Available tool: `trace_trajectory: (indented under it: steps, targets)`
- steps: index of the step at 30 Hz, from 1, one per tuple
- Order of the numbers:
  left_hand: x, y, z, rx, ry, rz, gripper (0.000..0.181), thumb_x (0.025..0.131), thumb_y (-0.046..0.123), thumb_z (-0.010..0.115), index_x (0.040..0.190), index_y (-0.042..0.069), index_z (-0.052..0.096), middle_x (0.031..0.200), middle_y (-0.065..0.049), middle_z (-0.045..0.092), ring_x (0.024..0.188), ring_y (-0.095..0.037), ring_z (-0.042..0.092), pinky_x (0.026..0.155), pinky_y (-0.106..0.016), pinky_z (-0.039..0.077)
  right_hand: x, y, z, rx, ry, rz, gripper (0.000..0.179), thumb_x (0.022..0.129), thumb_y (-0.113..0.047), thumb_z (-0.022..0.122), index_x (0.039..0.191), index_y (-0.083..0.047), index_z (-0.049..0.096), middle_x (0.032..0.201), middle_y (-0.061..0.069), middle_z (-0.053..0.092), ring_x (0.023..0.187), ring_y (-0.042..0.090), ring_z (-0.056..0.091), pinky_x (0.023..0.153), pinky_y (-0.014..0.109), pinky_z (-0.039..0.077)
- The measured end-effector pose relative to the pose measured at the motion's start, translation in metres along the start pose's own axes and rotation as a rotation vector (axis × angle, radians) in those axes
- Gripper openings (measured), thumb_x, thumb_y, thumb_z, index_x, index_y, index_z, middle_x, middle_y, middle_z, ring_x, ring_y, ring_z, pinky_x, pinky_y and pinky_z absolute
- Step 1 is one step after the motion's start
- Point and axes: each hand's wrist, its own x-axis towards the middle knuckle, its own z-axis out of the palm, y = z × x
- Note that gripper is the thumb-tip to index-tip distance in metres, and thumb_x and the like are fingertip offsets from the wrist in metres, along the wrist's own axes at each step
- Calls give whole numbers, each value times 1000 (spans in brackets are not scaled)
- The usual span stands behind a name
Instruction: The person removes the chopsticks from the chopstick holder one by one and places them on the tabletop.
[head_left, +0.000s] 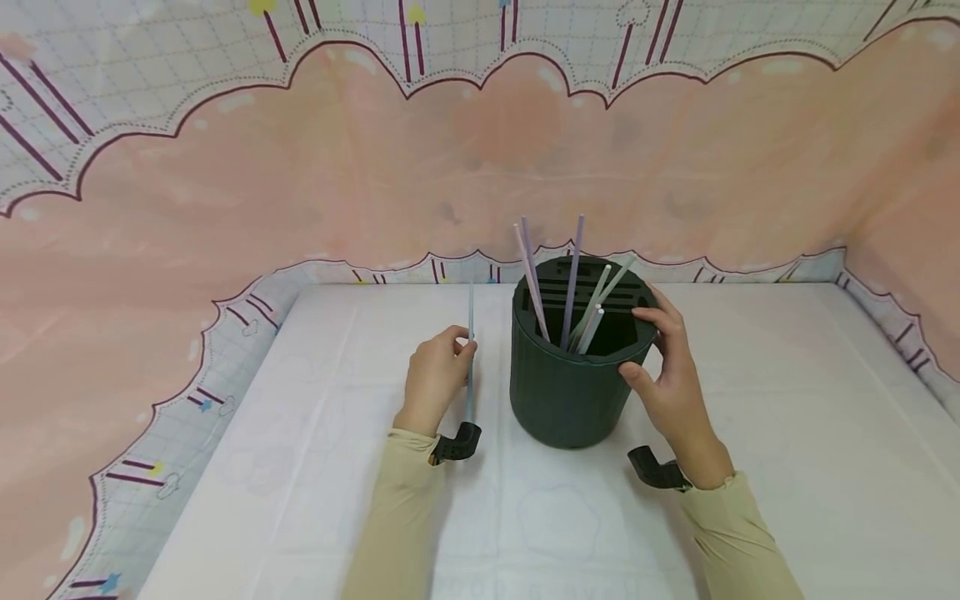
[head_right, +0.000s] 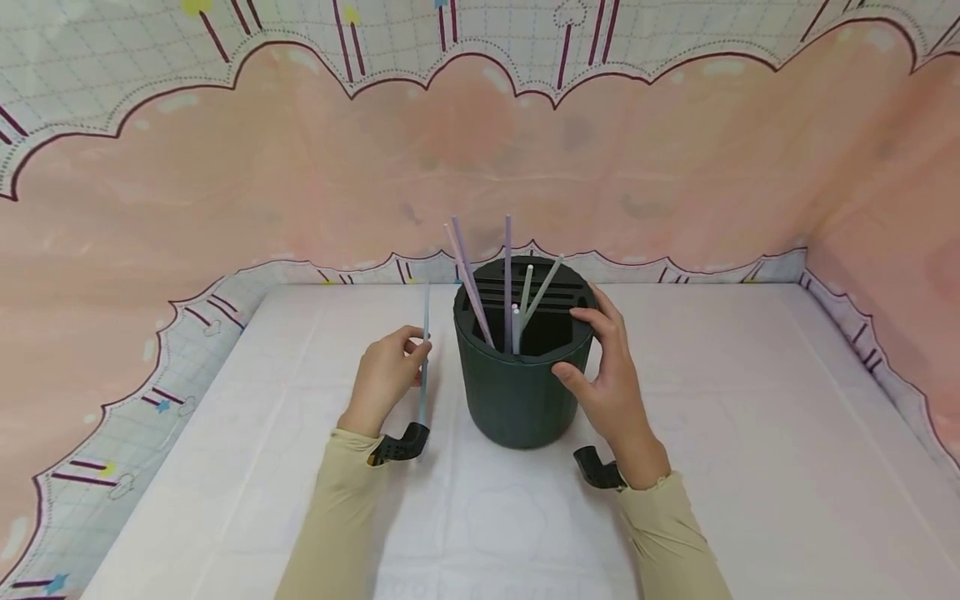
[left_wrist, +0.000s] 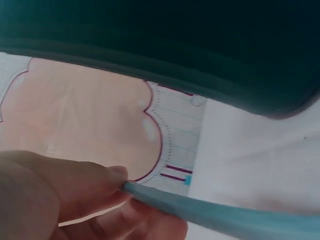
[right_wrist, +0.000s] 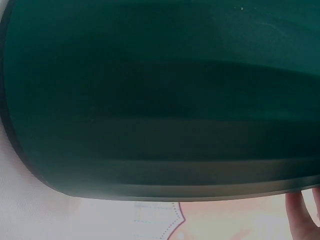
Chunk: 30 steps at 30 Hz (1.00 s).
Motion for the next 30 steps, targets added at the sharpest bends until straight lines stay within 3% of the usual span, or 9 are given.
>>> trace_trajectory:
  steps: [8, 13, 17, 30]
  targets:
    - [4, -9, 19, -8, -121, -48, 27, 90, 21, 58, 114, 7, 61, 71, -1, 66, 46, -9, 55, 49, -23, 43, -1, -2, 0, 1, -1, 4, 78, 79, -59, 58, 132, -6, 38, 151, 2, 21, 136, 22, 24, 104, 63, 19]
    - [5, -16, 27, -27, -173, -85, 28, 90, 20, 57, 113, 4, 60, 76, -4, 67, 46, -10, 57, 50, -23, 45, -1, -3, 0, 7, -5, 10, 80, 78, -61, 57, 132, -6, 37, 151, 2, 21, 136, 22, 24, 105, 61, 20]
    - [6, -19, 31, -33, -183, -99, 28, 90, 20, 57, 110, 2, 62, 78, -5, 67, 47, -10, 57, 51, -23, 46, -1, -2, 0, 10, -2, 2, 80, 78, -61, 56, 132, -5, 38, 151, 2, 21, 136, 22, 24, 105, 60, 20]
    - [5, -26, 42, -30, -176, -144, 29, 86, 19, 57, 111, 4, 59, 60, -1, 63, 41, -9, 56, 60, -27, 47, -1, 1, 1, -2, 3, -1, 79, 79, -60, 57, 132, -5, 37, 151, 0, 21, 136, 22, 25, 103, 63, 21]
